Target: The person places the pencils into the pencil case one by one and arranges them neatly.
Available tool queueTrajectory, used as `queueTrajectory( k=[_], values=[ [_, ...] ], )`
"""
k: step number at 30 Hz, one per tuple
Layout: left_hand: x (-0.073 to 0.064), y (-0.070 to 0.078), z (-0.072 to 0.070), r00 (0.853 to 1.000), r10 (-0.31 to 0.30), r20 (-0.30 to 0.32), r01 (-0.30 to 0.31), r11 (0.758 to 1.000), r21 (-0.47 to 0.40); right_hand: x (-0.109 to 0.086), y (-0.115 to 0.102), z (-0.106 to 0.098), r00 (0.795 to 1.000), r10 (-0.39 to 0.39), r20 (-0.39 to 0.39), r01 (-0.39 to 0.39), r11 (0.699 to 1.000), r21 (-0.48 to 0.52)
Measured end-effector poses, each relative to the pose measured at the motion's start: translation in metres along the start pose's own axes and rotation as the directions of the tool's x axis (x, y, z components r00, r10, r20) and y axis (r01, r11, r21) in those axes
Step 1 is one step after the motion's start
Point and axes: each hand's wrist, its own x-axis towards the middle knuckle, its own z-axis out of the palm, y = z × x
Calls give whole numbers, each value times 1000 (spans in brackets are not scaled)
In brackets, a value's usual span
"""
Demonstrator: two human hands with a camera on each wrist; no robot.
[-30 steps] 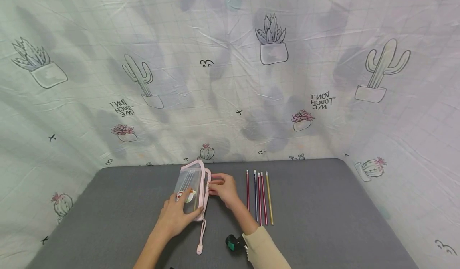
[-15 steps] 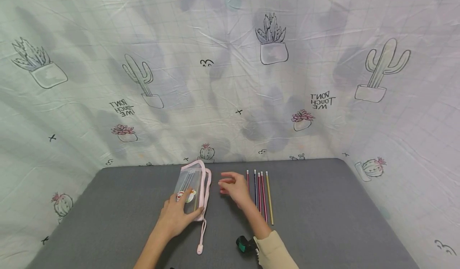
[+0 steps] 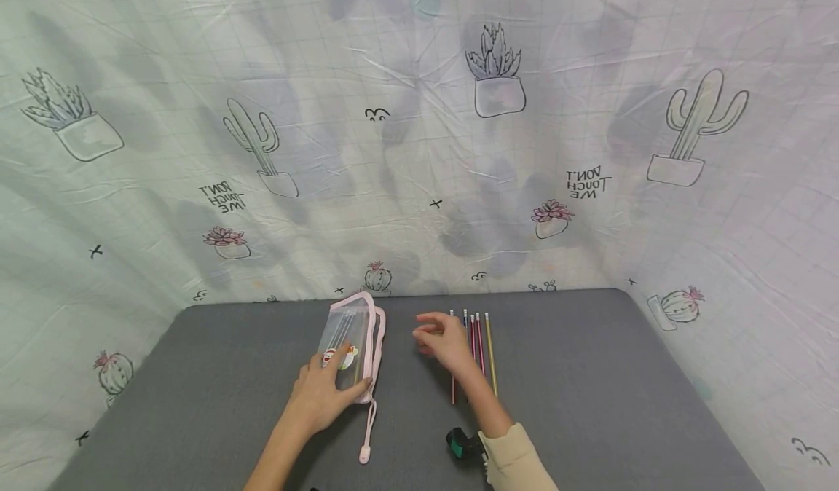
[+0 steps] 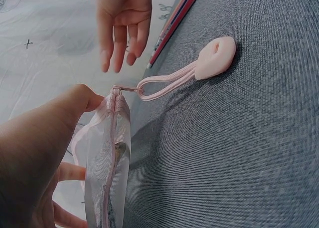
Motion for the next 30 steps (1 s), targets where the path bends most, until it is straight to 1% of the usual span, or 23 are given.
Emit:
queueTrajectory(
  k=[4,7,10,12,14,16,19,22,25,30],
  values=[
    [0,1,-1,1000,3,-1,-3,1000,-7,0,1,-5,998,-29,-56,25,996,-81],
    [-1,1,-1,1000,3,1,-3,1000,-2,1,3,-10,993,-72,-94,56,985,-165],
    [-1,1,-1,1000,3,2,-3,1000,-1,0,5,-14,985,-110,-130,72,961,-266],
    [-1,1,-1,1000,4,3,-4,1000,-3,0,6,-18,980,-138,-141,83,938,-336],
    [-1,1,-1,1000,5,4,-5,1000,-4,0,7,-21,977,-146,-154,79,923,-377],
    [-1,0,-1,1000,4,5,-4,1000,-4,0,8,-24,976,-153,-157,81,916,-392],
    [0,0,-1,1000,3,8,-3,1000,-3,1,9,-27,977,-144,-159,69,912,-405],
    [0,0,-2,1000,2,11,-2,1000,-4,2,11,-29,978,-134,-157,53,898,-437],
    [0,0,-2,1000,4,10,-4,1000,-4,3,12,-29,983,-107,-148,26,884,-468],
    [-1,0,-2,1000,10,4,-10,1000,0,3,13,-29,989,-62,-134,-11,876,-482]
  ],
)
